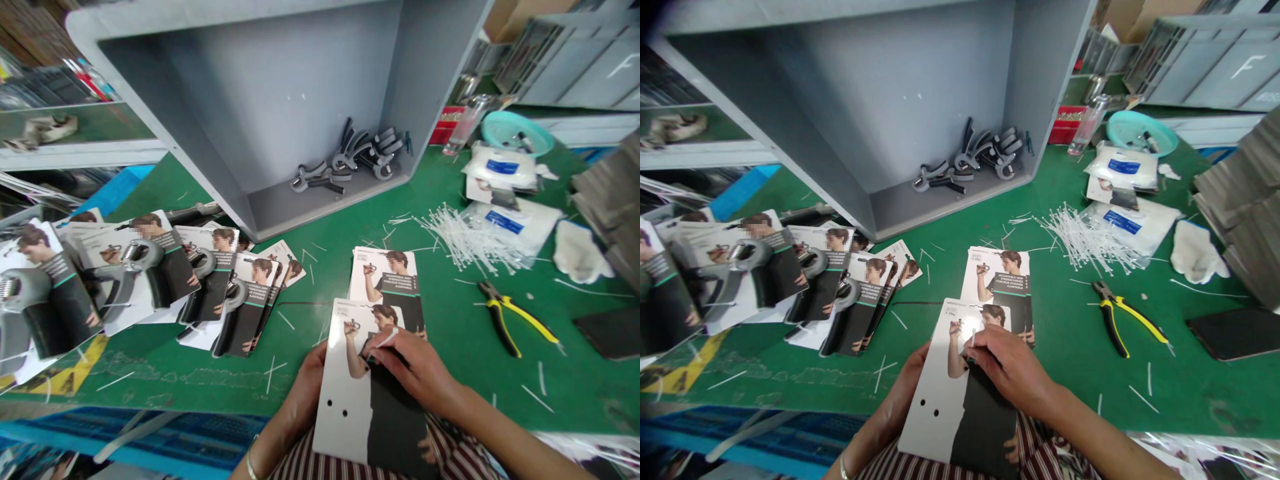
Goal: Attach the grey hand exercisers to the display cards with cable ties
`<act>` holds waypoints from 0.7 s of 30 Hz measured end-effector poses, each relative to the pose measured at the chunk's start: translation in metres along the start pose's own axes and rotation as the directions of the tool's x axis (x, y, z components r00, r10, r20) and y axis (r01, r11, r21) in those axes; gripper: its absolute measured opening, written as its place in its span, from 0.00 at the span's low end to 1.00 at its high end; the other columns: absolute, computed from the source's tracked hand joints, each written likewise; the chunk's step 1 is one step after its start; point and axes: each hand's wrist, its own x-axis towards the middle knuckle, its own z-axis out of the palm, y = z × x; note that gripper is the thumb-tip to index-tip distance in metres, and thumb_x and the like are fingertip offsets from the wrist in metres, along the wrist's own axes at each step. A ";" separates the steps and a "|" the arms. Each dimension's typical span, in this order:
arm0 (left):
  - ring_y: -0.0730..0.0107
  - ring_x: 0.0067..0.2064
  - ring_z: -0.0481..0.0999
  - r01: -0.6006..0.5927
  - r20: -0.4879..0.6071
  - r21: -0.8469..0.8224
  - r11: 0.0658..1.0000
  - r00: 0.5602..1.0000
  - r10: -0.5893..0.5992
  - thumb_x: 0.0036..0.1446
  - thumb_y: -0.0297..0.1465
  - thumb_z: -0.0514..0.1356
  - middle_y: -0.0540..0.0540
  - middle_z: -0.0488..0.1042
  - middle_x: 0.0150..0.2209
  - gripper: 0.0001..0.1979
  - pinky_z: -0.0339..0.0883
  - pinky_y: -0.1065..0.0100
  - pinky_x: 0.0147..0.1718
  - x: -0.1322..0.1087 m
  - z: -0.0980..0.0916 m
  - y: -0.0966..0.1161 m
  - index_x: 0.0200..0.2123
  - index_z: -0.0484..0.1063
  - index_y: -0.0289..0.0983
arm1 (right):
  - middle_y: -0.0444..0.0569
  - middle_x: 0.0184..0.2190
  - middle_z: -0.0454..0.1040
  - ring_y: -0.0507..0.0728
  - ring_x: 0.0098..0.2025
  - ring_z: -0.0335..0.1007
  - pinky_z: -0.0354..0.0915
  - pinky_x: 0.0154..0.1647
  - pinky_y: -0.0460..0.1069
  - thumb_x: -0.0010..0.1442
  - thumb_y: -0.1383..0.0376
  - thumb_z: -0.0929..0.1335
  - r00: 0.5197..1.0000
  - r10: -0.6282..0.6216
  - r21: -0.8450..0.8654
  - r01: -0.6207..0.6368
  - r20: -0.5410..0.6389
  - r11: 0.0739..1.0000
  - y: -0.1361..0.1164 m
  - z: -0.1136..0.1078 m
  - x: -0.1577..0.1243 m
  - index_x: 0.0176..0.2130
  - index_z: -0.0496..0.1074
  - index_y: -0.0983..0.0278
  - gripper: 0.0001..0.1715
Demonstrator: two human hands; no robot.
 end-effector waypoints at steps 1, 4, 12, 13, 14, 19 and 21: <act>0.76 0.23 0.66 -0.011 -0.025 0.019 1.000 1.000 0.012 0.47 0.34 0.69 0.51 0.75 0.25 0.14 0.60 0.74 0.24 0.002 0.001 -0.001 0.36 0.77 0.34 | 0.48 0.36 0.75 0.56 0.39 0.71 0.65 0.43 0.50 0.69 0.63 0.63 1.000 -0.018 -0.009 0.018 0.013 1.000 0.000 0.000 0.001 0.41 0.70 0.60 0.08; 0.71 0.26 0.68 -0.051 -0.112 0.094 0.994 0.992 0.062 0.44 0.37 0.69 0.49 0.75 0.24 0.12 0.63 0.71 0.27 0.005 0.004 0.001 0.28 0.77 0.34 | 0.48 0.35 0.74 0.55 0.39 0.70 0.64 0.42 0.50 0.69 0.62 0.63 0.999 -0.015 -0.001 0.015 0.048 1.000 -0.001 0.000 0.004 0.39 0.70 0.60 0.08; 0.63 0.32 0.72 -0.151 -0.019 0.341 0.928 0.986 0.168 0.45 0.30 0.68 0.47 0.78 0.28 0.06 0.68 0.66 0.35 -0.003 -0.006 0.004 0.30 0.80 0.37 | 0.48 0.39 0.76 0.56 0.42 0.71 0.65 0.45 0.51 0.68 0.63 0.64 0.998 0.029 0.112 -0.036 0.063 0.993 -0.002 -0.009 -0.001 0.40 0.72 0.59 0.06; 0.62 0.33 0.73 -0.135 0.020 0.354 0.925 0.990 0.137 0.46 0.29 0.67 0.46 0.79 0.30 0.08 0.68 0.65 0.36 -0.007 -0.011 0.003 0.33 0.81 0.37 | 0.48 0.40 0.76 0.56 0.43 0.71 0.65 0.46 0.51 0.68 0.63 0.64 0.997 0.042 0.134 -0.051 0.067 0.990 -0.001 -0.011 -0.004 0.42 0.72 0.58 0.07; 0.62 0.34 0.74 -0.119 0.059 0.355 0.927 0.993 0.105 0.48 0.29 0.67 0.46 0.79 0.33 0.09 0.68 0.65 0.38 -0.010 -0.017 0.003 0.36 0.81 0.38 | 0.49 0.40 0.76 0.57 0.44 0.72 0.65 0.47 0.51 0.68 0.62 0.64 0.996 0.054 0.151 -0.064 0.072 0.986 -0.001 -0.013 -0.006 0.43 0.73 0.58 0.07; 0.58 0.43 0.74 -0.188 0.159 0.391 0.901 0.978 0.135 0.51 0.28 0.65 0.43 0.79 0.42 0.11 0.67 0.62 0.46 -0.023 -0.031 0.000 0.40 0.82 0.40 | 0.48 0.40 0.77 0.56 0.44 0.72 0.65 0.47 0.50 0.68 0.61 0.65 0.993 0.077 0.155 -0.090 0.086 0.984 -0.003 -0.016 -0.004 0.43 0.75 0.58 0.09; 0.59 0.38 0.74 -0.227 0.142 0.424 0.877 0.973 0.183 0.48 0.28 0.67 0.44 0.79 0.35 0.08 0.68 0.63 0.41 -0.022 -0.029 -0.005 0.35 0.82 0.38 | 0.48 0.39 0.77 0.56 0.42 0.73 0.65 0.44 0.50 0.68 0.61 0.64 0.993 0.082 0.122 -0.093 0.090 0.988 -0.005 -0.013 0.002 0.42 0.75 0.58 0.10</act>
